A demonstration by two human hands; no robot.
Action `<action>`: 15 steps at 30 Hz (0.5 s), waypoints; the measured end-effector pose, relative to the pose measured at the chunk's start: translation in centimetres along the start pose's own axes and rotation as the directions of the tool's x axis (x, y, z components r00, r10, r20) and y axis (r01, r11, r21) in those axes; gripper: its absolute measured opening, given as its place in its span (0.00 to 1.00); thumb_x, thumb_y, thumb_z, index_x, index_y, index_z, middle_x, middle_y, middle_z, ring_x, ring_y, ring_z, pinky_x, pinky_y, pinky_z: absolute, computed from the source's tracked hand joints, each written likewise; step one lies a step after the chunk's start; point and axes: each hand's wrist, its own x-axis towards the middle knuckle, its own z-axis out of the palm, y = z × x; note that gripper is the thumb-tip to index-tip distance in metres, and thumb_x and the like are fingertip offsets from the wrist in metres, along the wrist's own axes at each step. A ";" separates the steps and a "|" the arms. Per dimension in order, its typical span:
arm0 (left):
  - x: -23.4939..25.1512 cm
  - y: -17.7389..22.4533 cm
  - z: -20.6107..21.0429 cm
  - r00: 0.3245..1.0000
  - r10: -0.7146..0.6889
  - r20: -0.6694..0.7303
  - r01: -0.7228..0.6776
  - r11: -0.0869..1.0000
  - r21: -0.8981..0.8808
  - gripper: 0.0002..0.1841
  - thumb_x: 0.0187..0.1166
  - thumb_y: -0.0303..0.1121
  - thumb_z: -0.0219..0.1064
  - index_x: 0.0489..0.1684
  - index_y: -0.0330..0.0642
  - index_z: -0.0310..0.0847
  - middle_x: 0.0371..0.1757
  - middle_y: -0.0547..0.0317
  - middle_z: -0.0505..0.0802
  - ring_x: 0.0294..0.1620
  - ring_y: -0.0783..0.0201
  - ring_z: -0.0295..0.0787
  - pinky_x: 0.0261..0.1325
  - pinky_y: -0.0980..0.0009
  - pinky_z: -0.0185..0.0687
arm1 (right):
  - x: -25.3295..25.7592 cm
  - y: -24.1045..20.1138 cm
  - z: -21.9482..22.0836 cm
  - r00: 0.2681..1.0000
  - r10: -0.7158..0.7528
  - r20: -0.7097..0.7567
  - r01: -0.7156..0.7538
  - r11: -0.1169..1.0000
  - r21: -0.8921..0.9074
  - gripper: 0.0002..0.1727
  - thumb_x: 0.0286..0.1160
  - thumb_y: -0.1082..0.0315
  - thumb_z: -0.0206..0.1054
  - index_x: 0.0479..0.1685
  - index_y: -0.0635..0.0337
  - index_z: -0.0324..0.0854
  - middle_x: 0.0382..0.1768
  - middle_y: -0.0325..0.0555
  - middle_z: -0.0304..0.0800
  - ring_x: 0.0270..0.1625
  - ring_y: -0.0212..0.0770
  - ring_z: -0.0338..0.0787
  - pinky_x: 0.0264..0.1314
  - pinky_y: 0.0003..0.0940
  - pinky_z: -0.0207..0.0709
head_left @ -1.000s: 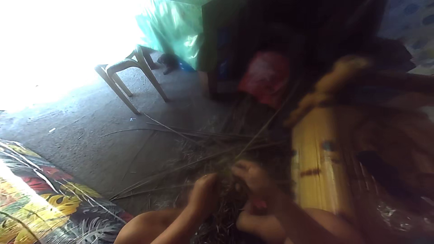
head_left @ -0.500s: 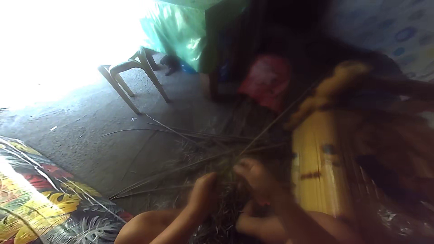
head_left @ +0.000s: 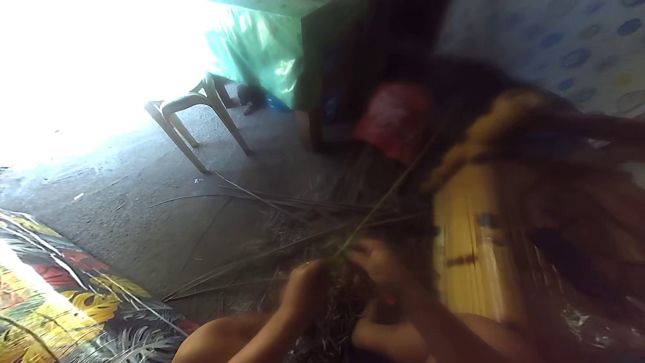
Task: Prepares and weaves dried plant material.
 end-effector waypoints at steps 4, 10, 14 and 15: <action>0.0 0.1 -0.1 1.000 -0.014 0.005 0.014 0.999 -0.041 0.13 0.86 0.33 0.58 0.34 0.41 0.88 0.24 0.64 0.89 0.23 0.73 0.85 0.32 0.74 0.86 | 0.5 -0.2 -1.0 0.995 -0.062 -0.076 0.059 0.997 -0.042 0.10 0.85 0.66 0.65 0.51 0.64 0.83 0.29 0.47 0.92 0.19 0.37 0.87 0.21 0.29 0.83; 0.2 0.1 -0.2 0.993 -0.100 0.056 0.110 0.973 -0.204 0.13 0.88 0.34 0.58 0.35 0.43 0.88 0.22 0.65 0.89 0.19 0.70 0.85 0.26 0.70 0.87 | 1.1 -0.5 -2.4 0.988 -0.105 -0.113 0.115 0.990 0.082 0.15 0.89 0.68 0.58 0.66 0.65 0.78 0.32 0.48 0.90 0.25 0.38 0.89 0.27 0.31 0.86; 0.4 0.4 -0.6 0.968 -0.193 0.157 0.244 0.861 -0.446 0.15 0.91 0.34 0.55 0.40 0.38 0.87 0.24 0.58 0.89 0.20 0.65 0.86 0.26 0.68 0.87 | 0.1 0.2 -0.2 0.996 -0.066 0.063 0.061 0.995 0.073 0.14 0.88 0.66 0.60 0.63 0.63 0.81 0.32 0.46 0.90 0.24 0.36 0.86 0.26 0.29 0.83; 0.4 0.5 -0.7 0.958 -0.209 0.194 0.281 0.808 -0.517 0.15 0.91 0.34 0.54 0.41 0.36 0.87 0.25 0.56 0.89 0.20 0.64 0.86 0.27 0.67 0.87 | 0.0 0.5 0.1 0.992 -0.070 0.103 0.062 0.995 0.078 0.12 0.87 0.66 0.61 0.59 0.63 0.82 0.31 0.46 0.90 0.23 0.36 0.86 0.25 0.29 0.83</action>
